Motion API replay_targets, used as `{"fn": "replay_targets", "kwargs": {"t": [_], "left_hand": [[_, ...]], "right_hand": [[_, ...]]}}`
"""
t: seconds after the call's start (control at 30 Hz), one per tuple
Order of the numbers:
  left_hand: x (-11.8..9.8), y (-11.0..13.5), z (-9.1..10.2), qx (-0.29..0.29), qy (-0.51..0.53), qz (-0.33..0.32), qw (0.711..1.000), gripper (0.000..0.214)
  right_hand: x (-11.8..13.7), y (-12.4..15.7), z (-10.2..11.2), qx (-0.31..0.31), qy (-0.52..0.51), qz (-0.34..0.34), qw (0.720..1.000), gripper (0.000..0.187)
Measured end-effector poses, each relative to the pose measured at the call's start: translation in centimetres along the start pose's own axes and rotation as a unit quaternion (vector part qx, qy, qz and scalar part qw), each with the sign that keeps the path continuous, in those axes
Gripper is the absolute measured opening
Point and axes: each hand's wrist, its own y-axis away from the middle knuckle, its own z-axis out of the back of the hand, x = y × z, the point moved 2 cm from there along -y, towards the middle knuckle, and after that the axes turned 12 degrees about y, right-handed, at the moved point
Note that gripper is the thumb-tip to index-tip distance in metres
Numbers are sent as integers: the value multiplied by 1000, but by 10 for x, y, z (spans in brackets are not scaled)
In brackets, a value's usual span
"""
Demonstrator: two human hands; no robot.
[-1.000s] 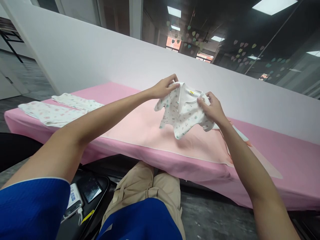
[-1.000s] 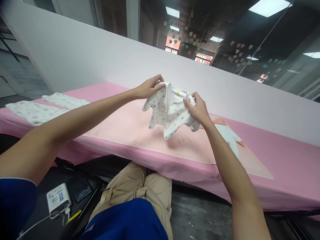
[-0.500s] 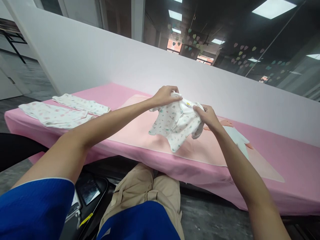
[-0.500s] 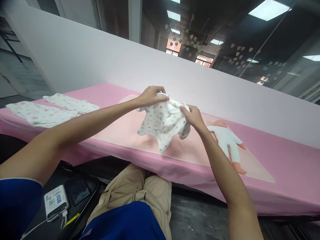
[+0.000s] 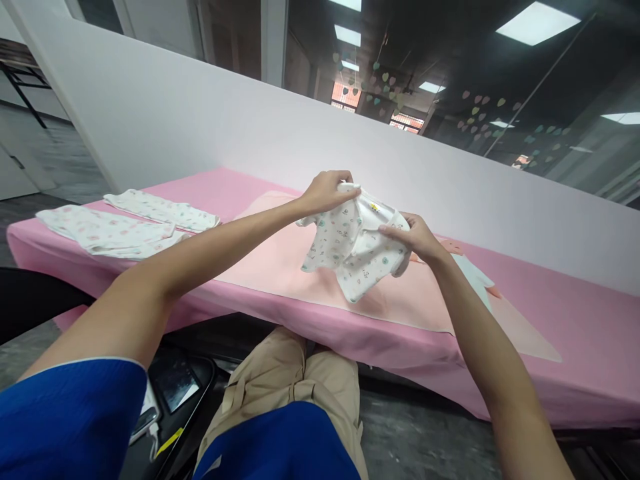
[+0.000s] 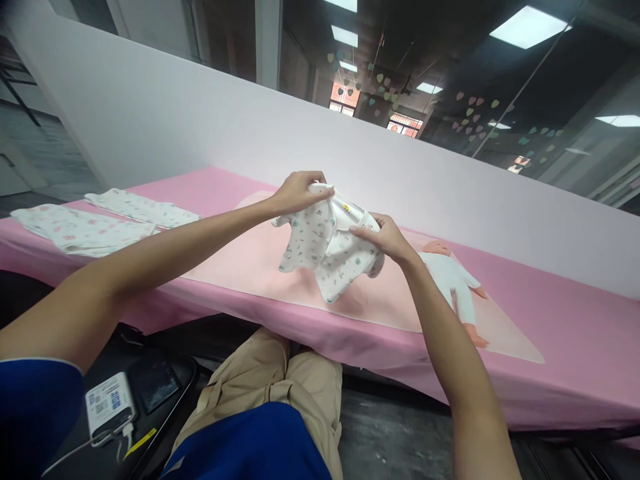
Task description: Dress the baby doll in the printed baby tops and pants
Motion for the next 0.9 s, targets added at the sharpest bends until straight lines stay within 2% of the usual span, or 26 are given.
{"fn": "replay_targets", "kwargs": {"t": [0.1,0.17,0.3,0.43,0.53,0.67,0.73,0.9], "left_hand": [[-4,2,1,-1,-8,-10,1000,35],[-5,2,1,-2,-10,-15,1000,35],[-3,2,1,-4,-4,-11,1000,34],[3,3,1,-9,-1,-7,1000,36],[6,4,0,-7,1,-5,1000,38],[2,5,0,-6,9,-2,1000,38],[-1,8,0,-5,30,12,999,37],[-18,19,-8,-19,92,51,994,34]], "right_hand": [[6,1,8,47,70,-7,996,56],[9,0,10,52,105,7,993,57],[9,0,12,-11,163,20,986,52],[4,2,8,-80,170,50,981,50],[0,1,4,-117,162,40,979,51],[-1,-2,-6,-109,106,6,988,47],[-1,-3,-12,-112,71,-20,991,44],[1,0,-29,-170,-29,-102,980,34]]}}
